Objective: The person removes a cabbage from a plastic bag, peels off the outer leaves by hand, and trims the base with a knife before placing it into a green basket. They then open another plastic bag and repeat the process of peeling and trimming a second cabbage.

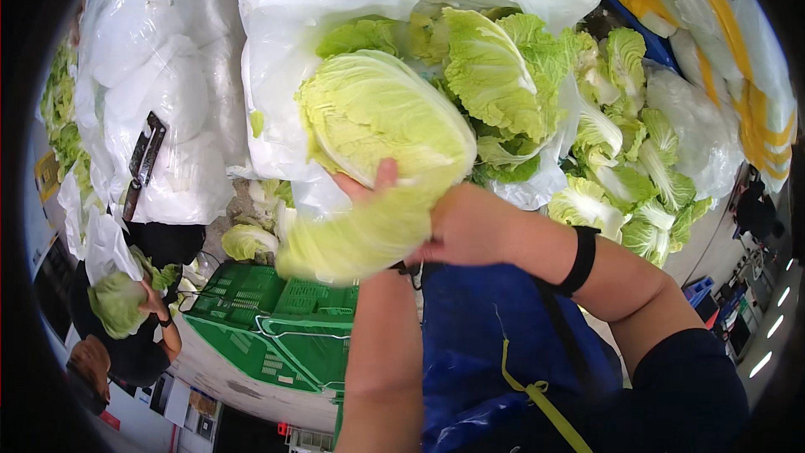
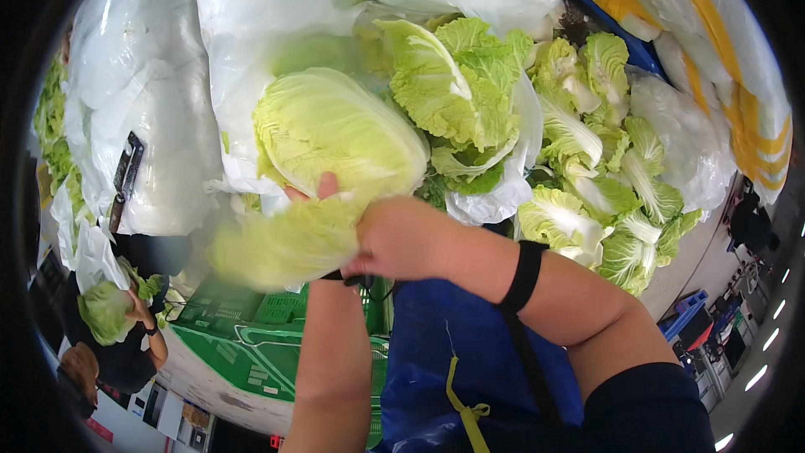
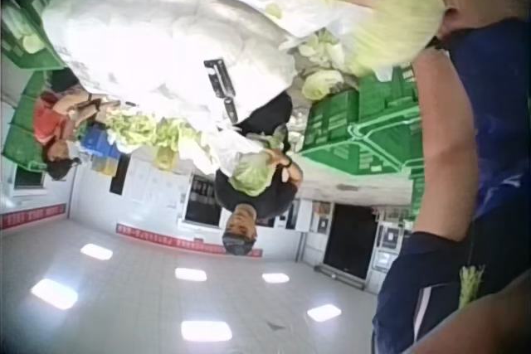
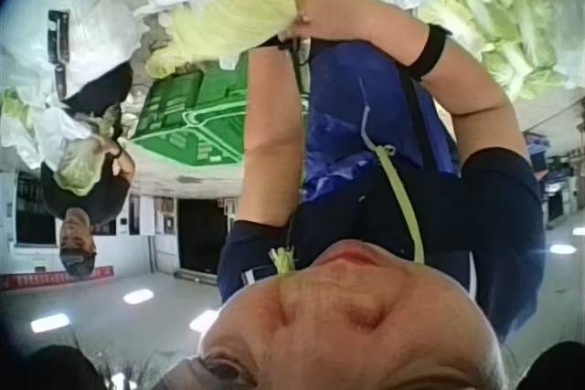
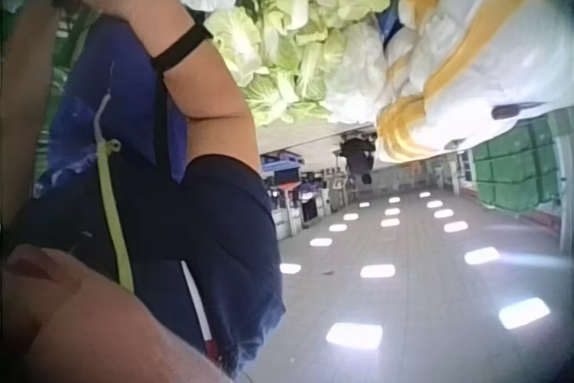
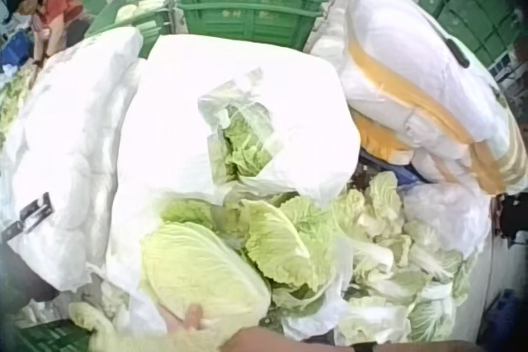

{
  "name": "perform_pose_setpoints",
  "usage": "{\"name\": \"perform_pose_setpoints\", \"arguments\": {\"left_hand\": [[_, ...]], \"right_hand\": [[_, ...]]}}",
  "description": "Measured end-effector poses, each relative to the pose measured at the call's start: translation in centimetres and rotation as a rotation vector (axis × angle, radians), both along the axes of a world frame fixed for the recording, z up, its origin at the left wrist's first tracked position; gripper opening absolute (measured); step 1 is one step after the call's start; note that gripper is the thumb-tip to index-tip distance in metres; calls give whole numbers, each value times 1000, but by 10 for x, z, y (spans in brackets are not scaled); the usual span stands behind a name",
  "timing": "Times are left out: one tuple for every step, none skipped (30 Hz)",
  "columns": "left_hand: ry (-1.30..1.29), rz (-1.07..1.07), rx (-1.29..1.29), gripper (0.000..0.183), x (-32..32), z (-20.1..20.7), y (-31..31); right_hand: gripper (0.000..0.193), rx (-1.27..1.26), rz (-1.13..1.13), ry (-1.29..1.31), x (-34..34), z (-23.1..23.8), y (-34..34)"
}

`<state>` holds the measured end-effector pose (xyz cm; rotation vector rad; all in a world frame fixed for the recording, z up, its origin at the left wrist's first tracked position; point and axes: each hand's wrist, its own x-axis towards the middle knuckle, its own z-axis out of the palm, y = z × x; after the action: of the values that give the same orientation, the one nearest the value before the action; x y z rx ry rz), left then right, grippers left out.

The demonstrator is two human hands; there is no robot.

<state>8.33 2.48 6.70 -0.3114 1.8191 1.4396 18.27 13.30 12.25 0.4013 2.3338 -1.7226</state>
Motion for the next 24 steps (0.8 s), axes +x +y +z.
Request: {"name": "perform_pose_setpoints", "arguments": {"left_hand": [[-56, 86, 151, 87, -6, 10, 11], [-111, 173, 302, 88, -10, 13, 17], [-122, 141, 351, 84, -18, 4, 12], [-118, 140, 349, 84, -20, -3, 8], [-128, 81, 349, 80, -21, -8, 3], [-140, 18, 352, 77, -22, -10, 3], [-191, 73, 353, 79, -21, -2, 7], [-186, 72, 351, 79, -24, 1, 10], [-208, 82, 337, 80, -25, 3, 13], [-221, 97, 320, 81, -26, 5, 13], [-218, 98, 320, 81, -27, 5, 13], [-212, 84, 306, 81, -29, 4, 10], [-209, 70, 297, 80, -30, 4, 8], [-207, 69, 303, 80, -31, 6, 9], [-190, 93, 308, 80, -30, 10, 11], [-174, 117, 311, 81, -28, 10, 11], [-200, 96, 296, 81, -25, 0, 23], [-208, 116, 300, 79, -26, -1, 25], [-208, 140, 306, 78, -30, 2, 26], [-207, 135, 313, 78, -31, 4, 27], [-179, 118, 293, 75, -33, 6, 26], [-153, 99, 273, 73, -33, 6, 26], [-135, 94, 214, 69, -34, 6, 30], [-136, 96, 208, 69, -35, 8, 28]], "right_hand": [[28, -32, 189, -93, 8, 9, -7], [28, -65, 378, -185, 18, 17, -15], [27, -69, 450, -147, 45, 20, -25], [27, -75, 527, -105, 78, 17, -26], [26, -57, 686, -282, 105, 17, -15], [26, -35, 839, -462, 126, 17, -5], [25, 6, 862, -490, 136, 18, 7], [24, 48, 885, -519, 138, 18, 21], [22, 131, 806, -372, 133, 22, 36], [20, 212, 729, -217, 124, 25, 52], [23, 462, 679, -205, 112, 31, 61], [27, 709, 619, -187, 94, 36, 66], [35, 774, 474, -160, 69, 40, 69], [46, 839, 325, -134, 42, 44, 68], [54, 757, 246, 18, 22, 44, 64], [63, 671, 168, 166, 5, 42, 58], [67, 656, 120, 177, -4, 24, 56], [71, 660, 84, 212, -10, 12, 45], [71, 668, 81, 214, -12, 3, 36], [67, 620, -2, 235, -11, -6, 27], [63, 566, -82, 257, -12, -9, 21], [63, 568, -83, 255, -8, -8, 16], [56, 531, -84, 249, -4, -6, 13], [49, 486, -81, 245, -1, -4, 11]]}}
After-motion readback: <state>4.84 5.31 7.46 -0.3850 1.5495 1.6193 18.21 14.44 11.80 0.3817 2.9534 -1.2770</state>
